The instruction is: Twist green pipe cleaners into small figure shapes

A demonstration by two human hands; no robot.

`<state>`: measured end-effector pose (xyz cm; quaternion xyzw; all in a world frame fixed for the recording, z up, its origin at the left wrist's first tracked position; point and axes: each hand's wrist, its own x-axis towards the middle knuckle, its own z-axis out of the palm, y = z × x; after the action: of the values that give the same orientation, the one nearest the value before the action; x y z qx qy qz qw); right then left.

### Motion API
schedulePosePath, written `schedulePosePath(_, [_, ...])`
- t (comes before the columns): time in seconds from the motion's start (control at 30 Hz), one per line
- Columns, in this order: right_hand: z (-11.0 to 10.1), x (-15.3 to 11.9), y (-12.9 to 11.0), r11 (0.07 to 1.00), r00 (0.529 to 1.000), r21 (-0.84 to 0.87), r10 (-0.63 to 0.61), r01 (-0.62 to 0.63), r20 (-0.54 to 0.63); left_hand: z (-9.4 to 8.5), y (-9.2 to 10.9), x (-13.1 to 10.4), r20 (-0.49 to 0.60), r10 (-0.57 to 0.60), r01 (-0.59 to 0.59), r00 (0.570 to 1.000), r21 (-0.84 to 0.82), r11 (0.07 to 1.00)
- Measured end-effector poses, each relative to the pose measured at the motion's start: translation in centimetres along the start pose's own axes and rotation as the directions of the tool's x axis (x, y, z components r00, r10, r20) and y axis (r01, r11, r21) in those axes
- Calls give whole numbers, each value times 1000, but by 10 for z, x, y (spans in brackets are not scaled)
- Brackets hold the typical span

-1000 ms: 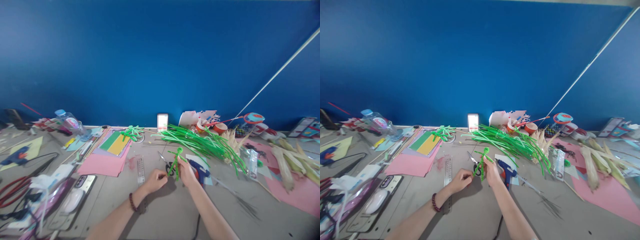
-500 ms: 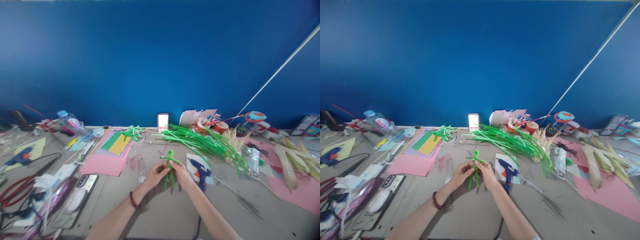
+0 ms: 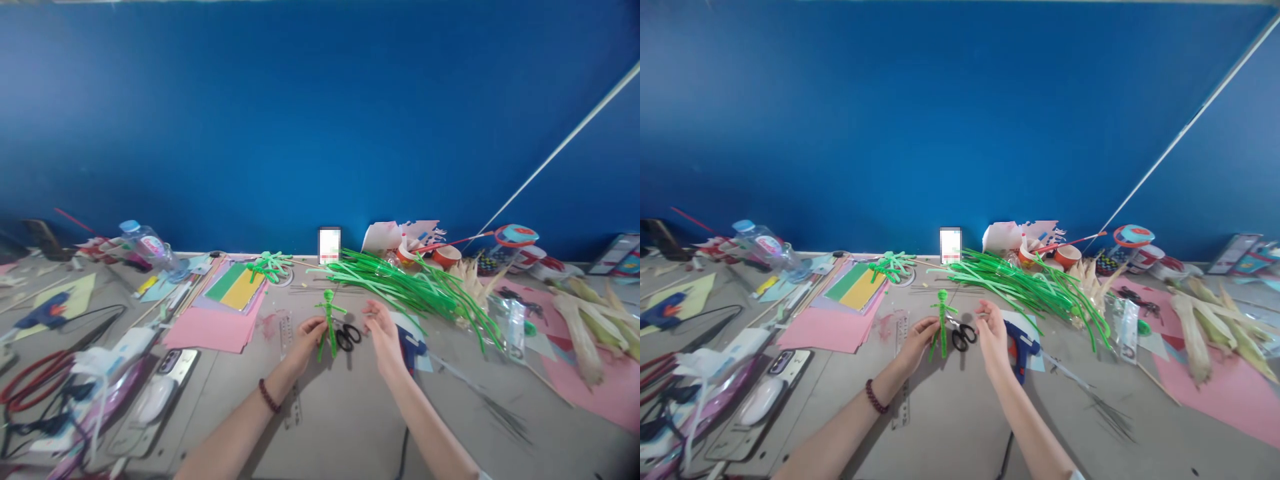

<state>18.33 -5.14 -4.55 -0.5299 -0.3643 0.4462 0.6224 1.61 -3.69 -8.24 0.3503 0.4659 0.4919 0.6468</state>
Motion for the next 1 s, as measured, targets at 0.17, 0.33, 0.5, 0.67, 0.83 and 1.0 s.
schedulePosePath(0.17, [-3, 2, -38, 991, 981, -93, -82, 100, 176, 0, 5, 0, 60, 1, -3, 998, 26, 1000])
schedulePosePath(0.33, [8, 49, -37, 877, 895, -384, -104, 288, 435, -1, 4, -1, 110, 0, -4, 994, 43, 999])
schedulePosePath(0.5, [22, 125, -23, 541, 847, -662, -216, 519, 486, -2, 2, 0, 136, 14, -17, 991, 20, 1000])
schedulePosePath(0.67, [40, 169, -22, 192, 846, -824, -141, 534, 515, -6, 0, 5, 127, 35, -26, 991, -68, 997])
schedulePosePath(0.83, [55, 182, -13, 55, 858, -858, -100, 511, 504, -9, 1, 6, 194, -4, 44, 981, -201, 979])
schedulePosePath(1.0, [58, 190, -6, -72, 870, -872, -68, 484, 488, -7, 4, 5, 237, 14, 48, 971, -256, 966])
